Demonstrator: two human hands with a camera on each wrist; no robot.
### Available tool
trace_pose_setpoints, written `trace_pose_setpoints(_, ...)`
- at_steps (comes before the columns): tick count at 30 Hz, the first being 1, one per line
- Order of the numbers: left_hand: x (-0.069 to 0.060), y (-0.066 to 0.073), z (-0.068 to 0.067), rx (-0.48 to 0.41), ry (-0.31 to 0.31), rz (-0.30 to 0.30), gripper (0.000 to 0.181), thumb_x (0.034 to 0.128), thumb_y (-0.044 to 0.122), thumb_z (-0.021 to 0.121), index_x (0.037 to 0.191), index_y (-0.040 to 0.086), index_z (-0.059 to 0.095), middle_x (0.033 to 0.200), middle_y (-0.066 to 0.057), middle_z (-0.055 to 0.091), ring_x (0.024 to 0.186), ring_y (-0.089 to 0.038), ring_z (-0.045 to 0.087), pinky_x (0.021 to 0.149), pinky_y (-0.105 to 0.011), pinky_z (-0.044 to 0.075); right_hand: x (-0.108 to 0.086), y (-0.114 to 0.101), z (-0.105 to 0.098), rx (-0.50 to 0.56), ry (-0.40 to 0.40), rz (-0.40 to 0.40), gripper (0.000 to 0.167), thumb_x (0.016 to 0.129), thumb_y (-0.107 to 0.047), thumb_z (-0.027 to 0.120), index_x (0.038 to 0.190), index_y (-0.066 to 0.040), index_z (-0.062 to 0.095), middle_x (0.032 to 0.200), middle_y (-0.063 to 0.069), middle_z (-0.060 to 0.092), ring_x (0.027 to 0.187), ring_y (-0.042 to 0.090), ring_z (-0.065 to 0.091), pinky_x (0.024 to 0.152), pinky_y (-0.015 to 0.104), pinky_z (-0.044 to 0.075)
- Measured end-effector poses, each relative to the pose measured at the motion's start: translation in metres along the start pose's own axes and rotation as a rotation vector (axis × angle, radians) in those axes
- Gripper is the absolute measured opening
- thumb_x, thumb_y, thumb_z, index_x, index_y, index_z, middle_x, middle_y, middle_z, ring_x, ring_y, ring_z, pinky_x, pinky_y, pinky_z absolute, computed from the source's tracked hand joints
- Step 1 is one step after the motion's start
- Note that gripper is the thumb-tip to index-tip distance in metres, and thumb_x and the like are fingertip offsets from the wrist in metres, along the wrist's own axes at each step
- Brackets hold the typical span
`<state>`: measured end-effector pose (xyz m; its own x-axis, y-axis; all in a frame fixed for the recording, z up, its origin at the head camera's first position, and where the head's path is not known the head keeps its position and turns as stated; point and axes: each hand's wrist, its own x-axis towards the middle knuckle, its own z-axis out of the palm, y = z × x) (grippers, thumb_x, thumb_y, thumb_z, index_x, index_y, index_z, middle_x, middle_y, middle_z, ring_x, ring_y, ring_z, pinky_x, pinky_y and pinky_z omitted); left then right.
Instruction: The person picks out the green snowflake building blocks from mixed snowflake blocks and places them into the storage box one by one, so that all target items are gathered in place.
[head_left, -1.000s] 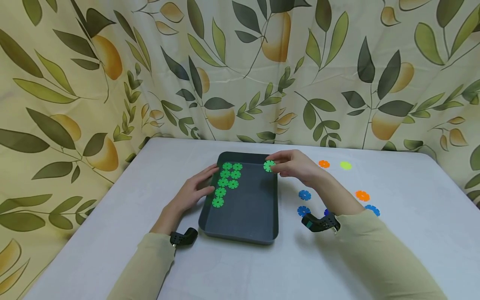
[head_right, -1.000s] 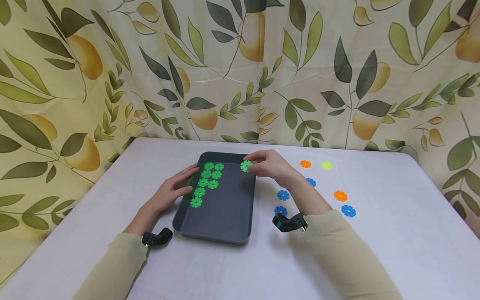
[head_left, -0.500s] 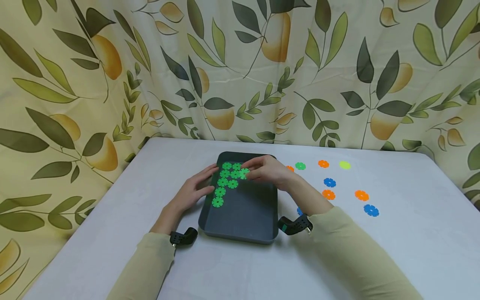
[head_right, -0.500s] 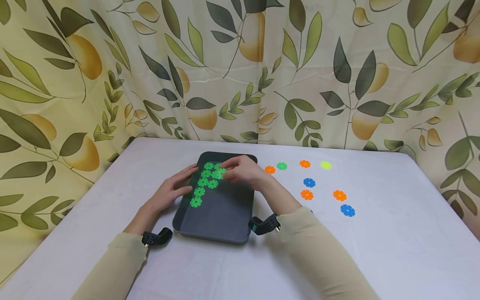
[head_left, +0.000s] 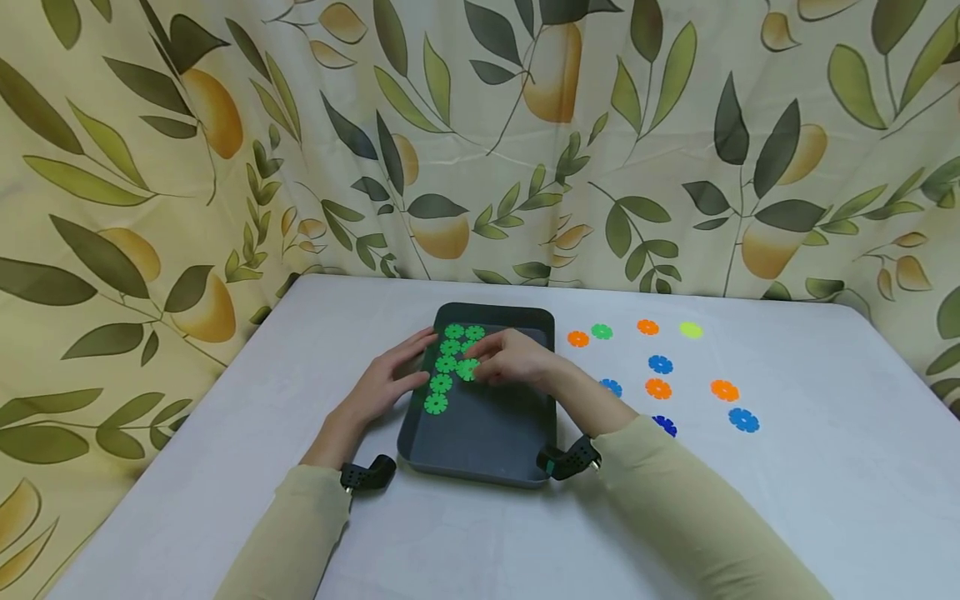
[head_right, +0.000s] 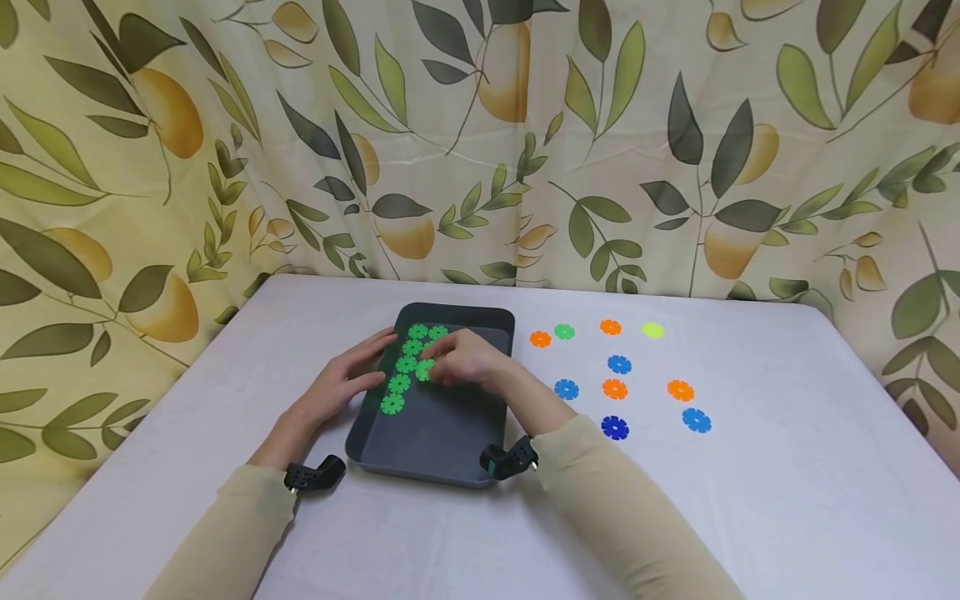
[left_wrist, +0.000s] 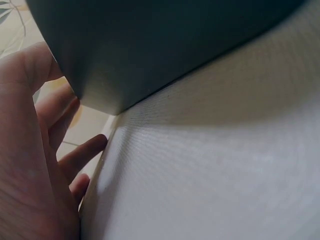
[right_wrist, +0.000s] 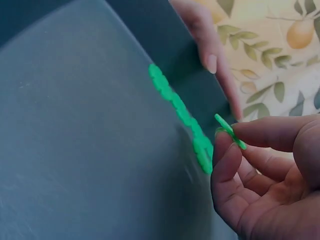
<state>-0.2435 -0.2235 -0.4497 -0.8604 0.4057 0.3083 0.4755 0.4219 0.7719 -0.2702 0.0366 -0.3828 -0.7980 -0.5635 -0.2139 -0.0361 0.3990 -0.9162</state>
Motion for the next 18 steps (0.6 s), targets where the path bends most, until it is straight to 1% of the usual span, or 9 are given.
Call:
trace_pose_setpoints(3, 0.0, 0.0, 0.0, 0.0, 0.006, 0.003, 0.057, 0.0975, 0.013, 0.062, 0.152, 0.005, 0.046, 0.162, -0.003, 0.034, 0.15, -0.024, 0.025, 0.119, -0.055, 0.018, 0.003, 0.001, 0.003, 0.004, -0.024, 0.015, 0.037, 0.089, -0.001, 0.067, 0.125, 0.006, 0.066, 0.095, 0.008, 0.064, 0.078, 0.017, 0.059, 0.073, 0.026, 0.054)
trace_pose_setpoints(6, 0.0, 0.0, 0.0, -0.012, 0.015, 0.007, 0.058, 0.0967, 0.01, 0.062, 0.151, 0.003, 0.045, 0.162, -0.008, 0.034, 0.15, -0.028, 0.025, 0.118, -0.057, 0.018, 0.005, 0.0, 0.006, 0.003, -0.046, 0.027, 0.039, 0.087, 0.001, 0.067, 0.125, 0.007, 0.065, 0.088, 0.006, 0.061, 0.076, 0.016, 0.057, 0.071, 0.025, 0.053)
trace_pose_setpoints(10, -0.001, 0.0, 0.001, -0.025, 0.018, 0.008, 0.058, 0.0964, 0.008, 0.062, 0.151, 0.001, 0.044, 0.162, -0.012, 0.032, 0.15, -0.03, 0.024, 0.118, -0.058, 0.016, 0.005, -0.001, 0.01, -0.007, -0.059, 0.038, 0.039, 0.086, 0.003, 0.067, 0.125, 0.008, 0.065, 0.083, 0.006, 0.06, 0.073, 0.016, 0.057, 0.072, 0.026, 0.055)
trace_pose_setpoints(15, 0.0, 0.0, 0.0, -0.011, 0.009, 0.008, 0.058, 0.0968, 0.01, 0.062, 0.152, 0.003, 0.045, 0.162, -0.008, 0.033, 0.15, -0.026, 0.025, 0.119, -0.055, 0.018, 0.006, 0.001, 0.013, -0.028, -0.048, 0.058, 0.036, 0.087, 0.003, 0.069, 0.122, 0.008, 0.065, 0.086, 0.008, 0.063, 0.073, 0.017, 0.06, 0.077, 0.029, 0.058)
trace_pose_setpoints(18, 0.0, 0.001, 0.0, -0.004, 0.005, 0.009, 0.058, 0.0973, 0.012, 0.062, 0.152, 0.005, 0.045, 0.162, -0.005, 0.034, 0.15, -0.024, 0.025, 0.119, -0.054, 0.019, 0.007, 0.002, 0.013, -0.052, -0.039, 0.053, 0.036, 0.087, 0.003, 0.069, 0.122, 0.009, 0.066, 0.09, 0.009, 0.065, 0.073, 0.016, 0.062, 0.078, 0.03, 0.059)
